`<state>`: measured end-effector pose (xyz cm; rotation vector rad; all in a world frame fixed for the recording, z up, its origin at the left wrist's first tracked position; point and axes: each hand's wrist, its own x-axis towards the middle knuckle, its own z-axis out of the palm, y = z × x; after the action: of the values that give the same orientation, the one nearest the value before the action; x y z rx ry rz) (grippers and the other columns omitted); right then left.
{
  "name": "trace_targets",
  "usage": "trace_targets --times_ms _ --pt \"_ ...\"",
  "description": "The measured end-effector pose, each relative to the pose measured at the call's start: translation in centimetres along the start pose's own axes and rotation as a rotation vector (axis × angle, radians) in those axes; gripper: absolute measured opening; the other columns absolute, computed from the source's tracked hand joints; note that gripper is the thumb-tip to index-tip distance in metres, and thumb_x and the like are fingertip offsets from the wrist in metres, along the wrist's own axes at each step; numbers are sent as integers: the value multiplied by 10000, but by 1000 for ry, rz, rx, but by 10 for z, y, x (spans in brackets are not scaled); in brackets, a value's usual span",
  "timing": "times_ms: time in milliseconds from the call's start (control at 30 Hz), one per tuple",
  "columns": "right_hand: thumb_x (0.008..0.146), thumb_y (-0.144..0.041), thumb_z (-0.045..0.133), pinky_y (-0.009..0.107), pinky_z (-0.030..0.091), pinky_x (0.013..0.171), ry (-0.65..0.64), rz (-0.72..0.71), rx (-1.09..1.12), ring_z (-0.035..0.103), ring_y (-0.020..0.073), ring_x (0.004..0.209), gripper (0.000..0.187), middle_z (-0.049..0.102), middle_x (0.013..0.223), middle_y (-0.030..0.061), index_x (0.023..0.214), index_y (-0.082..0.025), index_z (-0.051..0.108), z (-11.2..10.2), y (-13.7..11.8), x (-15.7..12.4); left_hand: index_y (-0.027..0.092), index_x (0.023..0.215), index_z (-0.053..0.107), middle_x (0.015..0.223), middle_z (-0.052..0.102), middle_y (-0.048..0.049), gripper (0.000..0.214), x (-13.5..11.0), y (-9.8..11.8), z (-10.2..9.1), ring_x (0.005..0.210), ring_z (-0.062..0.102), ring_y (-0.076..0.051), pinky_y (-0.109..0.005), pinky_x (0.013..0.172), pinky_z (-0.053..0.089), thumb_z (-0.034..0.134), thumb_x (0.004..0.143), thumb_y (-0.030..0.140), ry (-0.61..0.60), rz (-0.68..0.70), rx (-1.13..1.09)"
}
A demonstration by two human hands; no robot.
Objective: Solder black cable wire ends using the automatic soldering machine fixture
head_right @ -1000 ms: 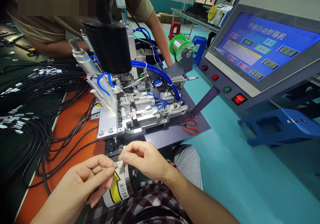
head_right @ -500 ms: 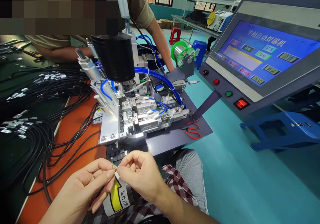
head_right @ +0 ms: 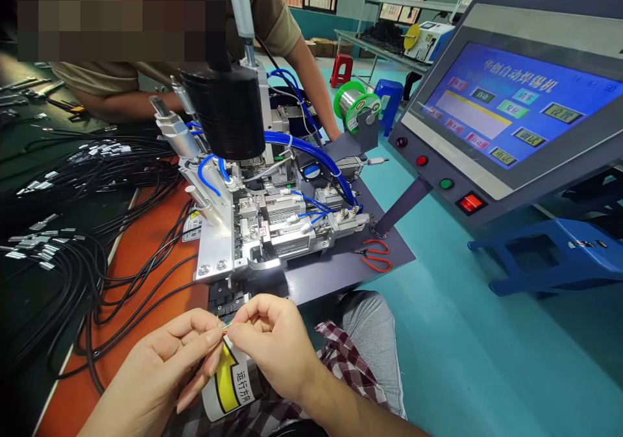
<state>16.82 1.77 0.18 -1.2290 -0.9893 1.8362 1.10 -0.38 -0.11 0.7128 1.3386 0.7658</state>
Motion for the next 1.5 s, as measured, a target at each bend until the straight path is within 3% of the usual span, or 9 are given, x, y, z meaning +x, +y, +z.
trace_targets --times_ms 200,333,533,833,900,1067,1267,1400,1500 --pt "824 -341 615 237 297 513 -11 -102 -215 373 98 553 210 442 591 -60 711 -180 542 -8 -2 0 184 671 581 518 551 54 388 -1 2 1 394 300 -38 -185 418 192 732 713 539 12 4 40" --pt "883 -306 567 254 343 584 -100 -190 -341 417 117 623 196 477 663 -41 732 -189 521 -13 -6 3 190 673 567 497 530 63 390 -1 5 2 378 293 -36 -186 409 178 720 721 545 -6 -4 60" --pt "941 -283 507 253 290 551 -193 -258 -578 393 107 580 253 429 620 -61 706 -209 448 -17 -11 3 185 639 535 463 488 75 352 -7 15 11 361 248 -18 -187 418 141 689 735 486 20 17 107" --pt "908 -207 534 233 312 564 -297 -373 -550 394 104 592 201 440 640 -62 715 -209 476 -24 -9 9 188 619 510 449 485 69 328 -11 20 15 363 243 -19 -191 430 116 658 760 444 12 17 145" --pt "912 -208 517 237 315 572 -286 -426 -573 397 106 587 208 444 644 -57 710 -211 468 -24 -7 9 188 625 539 465 482 67 324 -11 17 13 384 268 -33 -188 426 161 662 768 453 35 49 184" --pt "906 -228 488 277 316 615 -209 -630 -743 393 128 593 207 466 657 -33 703 -219 446 -19 -1 11 208 703 636 631 614 10 245 -10 8 6 594 566 -141 -210 562 433 667 790 434 93 324 396" --pt "918 -291 506 247 377 589 -134 -288 -453 478 132 625 210 532 666 -21 736 -198 557 -22 -2 10 198 697 595 509 411 86 364 -10 17 9 436 225 -53 -168 401 191 735 700 534 82 30 168" --pt "877 -282 579 247 368 569 -93 -251 -447 468 123 599 144 561 670 -22 777 -181 597 -21 -1 6 204 668 558 454 297 122 359 -12 24 11 421 170 -44 -158 395 168 720 711 522 89 8 135" --pt "847 -255 608 241 361 552 -82 -259 -427 459 114 586 106 571 680 -23 775 -178 607 -17 2 4 194 669 571 480 389 101 352 -9 20 9 409 215 -35 -152 389 199 744 701 500 79 25 151"
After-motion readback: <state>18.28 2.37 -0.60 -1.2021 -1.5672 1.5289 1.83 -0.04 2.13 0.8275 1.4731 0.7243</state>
